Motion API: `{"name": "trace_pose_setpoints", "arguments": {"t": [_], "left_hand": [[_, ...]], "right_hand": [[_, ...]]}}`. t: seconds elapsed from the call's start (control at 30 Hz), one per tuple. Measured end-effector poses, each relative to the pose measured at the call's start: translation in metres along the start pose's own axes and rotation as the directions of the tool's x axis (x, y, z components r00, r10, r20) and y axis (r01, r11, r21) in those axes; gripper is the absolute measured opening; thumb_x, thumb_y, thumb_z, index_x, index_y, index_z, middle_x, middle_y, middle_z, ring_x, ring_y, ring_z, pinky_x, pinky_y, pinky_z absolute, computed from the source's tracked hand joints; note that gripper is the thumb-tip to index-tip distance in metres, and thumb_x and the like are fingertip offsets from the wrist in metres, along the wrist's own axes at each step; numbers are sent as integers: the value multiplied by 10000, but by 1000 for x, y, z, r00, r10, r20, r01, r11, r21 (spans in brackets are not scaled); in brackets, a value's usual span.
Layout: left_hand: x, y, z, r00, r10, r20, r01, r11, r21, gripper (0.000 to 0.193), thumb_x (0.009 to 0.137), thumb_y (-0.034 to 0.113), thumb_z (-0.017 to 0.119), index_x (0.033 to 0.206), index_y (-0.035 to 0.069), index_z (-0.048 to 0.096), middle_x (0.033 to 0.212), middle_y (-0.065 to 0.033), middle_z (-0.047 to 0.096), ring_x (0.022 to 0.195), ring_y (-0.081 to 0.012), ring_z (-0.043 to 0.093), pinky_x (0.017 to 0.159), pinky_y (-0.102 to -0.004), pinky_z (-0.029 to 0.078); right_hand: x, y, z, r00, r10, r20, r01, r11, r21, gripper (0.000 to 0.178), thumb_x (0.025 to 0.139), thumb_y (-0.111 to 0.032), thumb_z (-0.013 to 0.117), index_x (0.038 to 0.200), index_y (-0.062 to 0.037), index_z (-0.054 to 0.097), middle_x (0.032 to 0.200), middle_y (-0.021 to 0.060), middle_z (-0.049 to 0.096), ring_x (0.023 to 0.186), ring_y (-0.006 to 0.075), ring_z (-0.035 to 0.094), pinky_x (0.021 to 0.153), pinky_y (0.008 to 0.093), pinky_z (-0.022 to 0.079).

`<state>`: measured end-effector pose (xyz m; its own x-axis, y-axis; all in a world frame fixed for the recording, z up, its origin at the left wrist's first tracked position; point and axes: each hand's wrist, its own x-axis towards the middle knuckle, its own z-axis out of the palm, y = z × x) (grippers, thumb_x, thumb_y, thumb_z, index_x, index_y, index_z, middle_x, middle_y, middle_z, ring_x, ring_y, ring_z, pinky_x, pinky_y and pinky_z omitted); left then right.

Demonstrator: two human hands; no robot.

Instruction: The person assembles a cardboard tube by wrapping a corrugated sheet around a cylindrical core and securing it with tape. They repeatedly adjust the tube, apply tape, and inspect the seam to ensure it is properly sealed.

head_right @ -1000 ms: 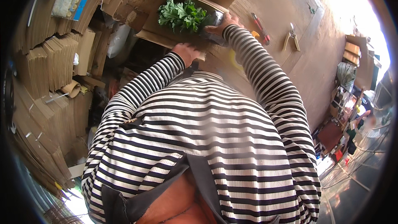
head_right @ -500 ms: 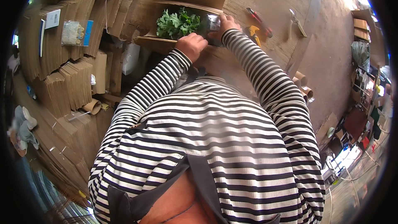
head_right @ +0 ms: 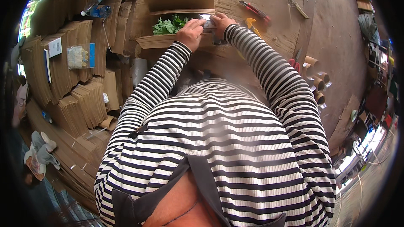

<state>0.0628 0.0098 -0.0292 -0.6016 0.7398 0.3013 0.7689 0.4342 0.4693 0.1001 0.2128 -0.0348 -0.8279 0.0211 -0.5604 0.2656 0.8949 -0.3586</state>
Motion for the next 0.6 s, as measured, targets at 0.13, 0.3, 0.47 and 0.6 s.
{"name": "trace_pose_setpoints", "arguments": {"t": [0.13, 0.3, 0.47, 0.6], "left_hand": [[7, -4, -2, 993, -86, 77, 93, 992, -90, 142, 728, 40, 729, 842, 80, 655, 1174, 3, 677, 1110, -256, 628, 925, -377, 539], [16, -8, -5, 984, -131, 120, 145, 983, -115, 230, 700, 73, 780, 892, 105, 657, 1219, -2, 651, 1092, -263, 626, 933, -379, 531], [19, -22, -4, 958, -122, 258, 146, 986, -75, 520, 736, 177, 824, 1236, 143, 686, 1379, -37, 590, 1139, -288, 585, 1024, -390, 482], [24, -24, -7, 933, -181, 310, 234, 961, -144, 481, 741, 178, 819, 1207, 140, 706, 1354, -37, 610, 1148, -280, 582, 1033, -381, 471]], "right_hand": [[-17, -24, -13, 999, 43, -3, -43, 999, -33, 937, 709, -469, 815, 1495, -145, 420, 1573, 122, 357, 1337, 349, 498, 1119, 419, 424], [-22, -26, -8, 984, 133, -119, -117, 985, 127, 828, 727, -444, 810, 1458, -218, 492, 1527, 33, 451, 1275, 371, 525, 1109, 424, 432], [-18, -24, -5, 986, 113, -120, -95, 985, 147, 730, 776, -405, 802, 1432, -248, 525, 1534, -18, 443, 1275, 356, 526, 1105, 416, 438], [-21, -33, -9, 981, 169, -97, -160, 982, 96, 777, 786, -430, 787, 1477, -274, 469, 1533, -31, 432, 1248, 339, 537, 1086, 415, 459]]}}
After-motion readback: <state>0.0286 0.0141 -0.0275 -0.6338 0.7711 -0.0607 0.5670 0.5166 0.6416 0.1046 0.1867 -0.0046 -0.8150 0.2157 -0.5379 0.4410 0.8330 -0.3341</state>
